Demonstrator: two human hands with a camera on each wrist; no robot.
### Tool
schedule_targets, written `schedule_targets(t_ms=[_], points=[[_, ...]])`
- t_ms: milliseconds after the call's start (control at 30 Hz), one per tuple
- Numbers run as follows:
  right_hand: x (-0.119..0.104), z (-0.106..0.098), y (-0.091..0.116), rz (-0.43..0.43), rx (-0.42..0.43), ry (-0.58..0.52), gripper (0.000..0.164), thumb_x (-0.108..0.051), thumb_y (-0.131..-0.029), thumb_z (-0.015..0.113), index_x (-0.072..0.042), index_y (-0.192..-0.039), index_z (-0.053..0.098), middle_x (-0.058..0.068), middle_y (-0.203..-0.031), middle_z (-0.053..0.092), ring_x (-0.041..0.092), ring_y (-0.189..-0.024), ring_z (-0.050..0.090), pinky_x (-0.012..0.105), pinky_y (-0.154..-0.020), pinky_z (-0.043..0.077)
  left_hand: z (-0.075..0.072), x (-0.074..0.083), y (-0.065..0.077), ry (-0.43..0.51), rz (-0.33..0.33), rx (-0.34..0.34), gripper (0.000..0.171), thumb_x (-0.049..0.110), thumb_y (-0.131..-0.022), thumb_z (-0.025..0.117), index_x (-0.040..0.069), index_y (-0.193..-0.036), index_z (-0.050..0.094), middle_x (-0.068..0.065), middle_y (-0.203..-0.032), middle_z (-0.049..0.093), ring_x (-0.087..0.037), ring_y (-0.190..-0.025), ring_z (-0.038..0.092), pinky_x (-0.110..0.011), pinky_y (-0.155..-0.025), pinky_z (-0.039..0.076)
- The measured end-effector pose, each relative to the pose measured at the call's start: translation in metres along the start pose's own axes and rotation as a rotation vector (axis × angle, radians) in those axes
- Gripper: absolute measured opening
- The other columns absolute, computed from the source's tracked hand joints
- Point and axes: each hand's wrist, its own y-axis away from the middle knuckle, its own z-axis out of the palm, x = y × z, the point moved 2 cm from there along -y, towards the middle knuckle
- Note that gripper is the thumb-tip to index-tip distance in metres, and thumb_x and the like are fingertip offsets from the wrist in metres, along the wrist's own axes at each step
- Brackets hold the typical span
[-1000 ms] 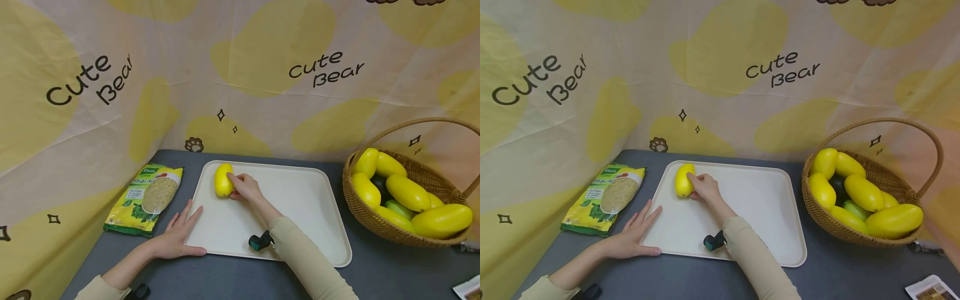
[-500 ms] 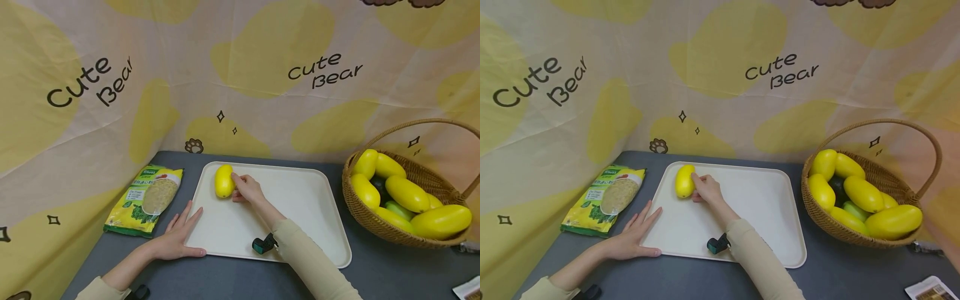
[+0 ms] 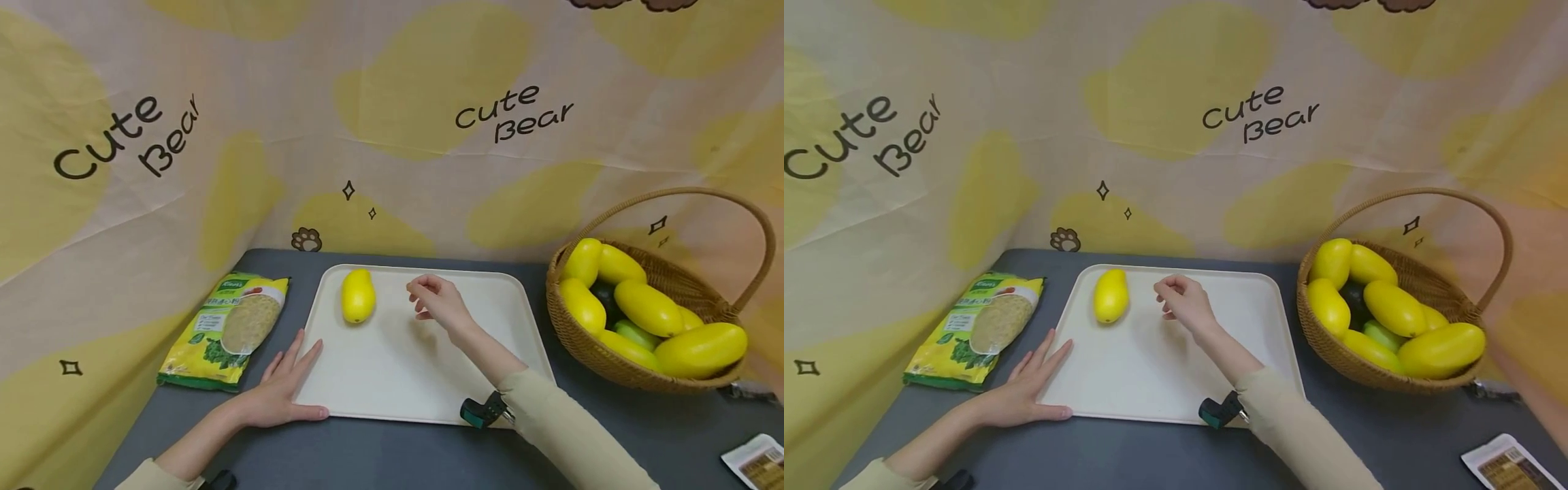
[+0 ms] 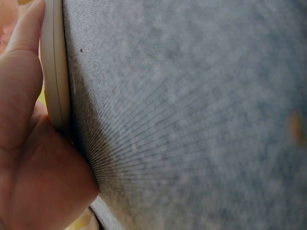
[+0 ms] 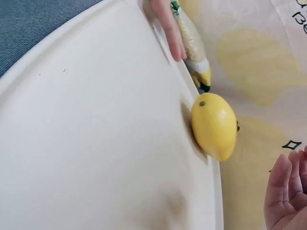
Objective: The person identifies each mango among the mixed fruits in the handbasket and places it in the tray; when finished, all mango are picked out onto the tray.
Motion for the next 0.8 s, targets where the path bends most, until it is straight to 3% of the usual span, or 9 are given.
schedule_targets(t_ms=[167,333,533,700,800], points=[[-0.019,-0.048,0.026,-0.065,-0.083,0.105,0.028,-0.024,-0.098,0.059,0.001,-0.109,0.061,0.010,-0.089,0.062,0.022,-0.075,0.056,0.027,-0.069,0.055,-0.001,0.003,0.000,0.009,0.001,-0.012,0.110,0.057,-0.080,0.072,0.010,-0.157,0.010,-0.021,-0.159,-0.019,-0.040,-0.144,-0.004,-0.063,-0.107,-0.007],[-0.038,-0.109,0.053,-0.195,-0.128,0.341,0.025,-0.024,-0.099,0.059,-0.001,-0.110,0.061,0.011,-0.095,0.064,0.024,-0.079,0.060,0.029,-0.071,0.056,0.001,0.000,-0.001,-0.005,0.011,0.003,0.110,0.057,-0.079,0.073,0.010,-0.157,0.011,-0.021,-0.159,-0.018,-0.039,-0.144,-0.003,-0.061,-0.107,-0.005],[-0.056,-0.184,0.078,-0.193,-0.067,0.602,0.032,-0.033,-0.099,0.058,-0.005,-0.114,0.063,0.013,-0.103,0.067,0.026,-0.083,0.064,0.030,-0.071,0.056,0.003,-0.006,-0.002,-0.034,0.010,0.026,0.110,0.061,-0.078,0.071,0.014,-0.158,0.013,-0.019,-0.160,-0.016,-0.038,-0.144,0.000,-0.061,-0.107,-0.003],[-0.062,-0.245,0.083,-0.192,0.006,0.848,0.033,-0.033,-0.099,0.058,-0.006,-0.116,0.064,0.014,-0.108,0.067,0.026,-0.086,0.065,0.028,-0.069,0.052,0.001,0.000,-0.002,-0.024,-0.004,0.010,0.109,0.060,-0.079,0.071,0.012,-0.157,0.013,-0.020,-0.159,-0.016,-0.039,-0.144,-0.001,-0.062,-0.107,-0.004],[-0.061,-0.277,0.081,-0.172,0.012,0.986,0.035,-0.031,-0.099,0.057,-0.002,-0.117,0.064,0.018,-0.110,0.066,0.034,-0.094,0.062,0.040,-0.076,0.051,0.001,0.001,-0.003,-0.021,-0.009,-0.002,0.109,0.059,-0.080,0.071,0.011,-0.157,0.013,-0.021,-0.159,-0.017,-0.039,-0.144,-0.002,-0.063,-0.107,-0.005]])
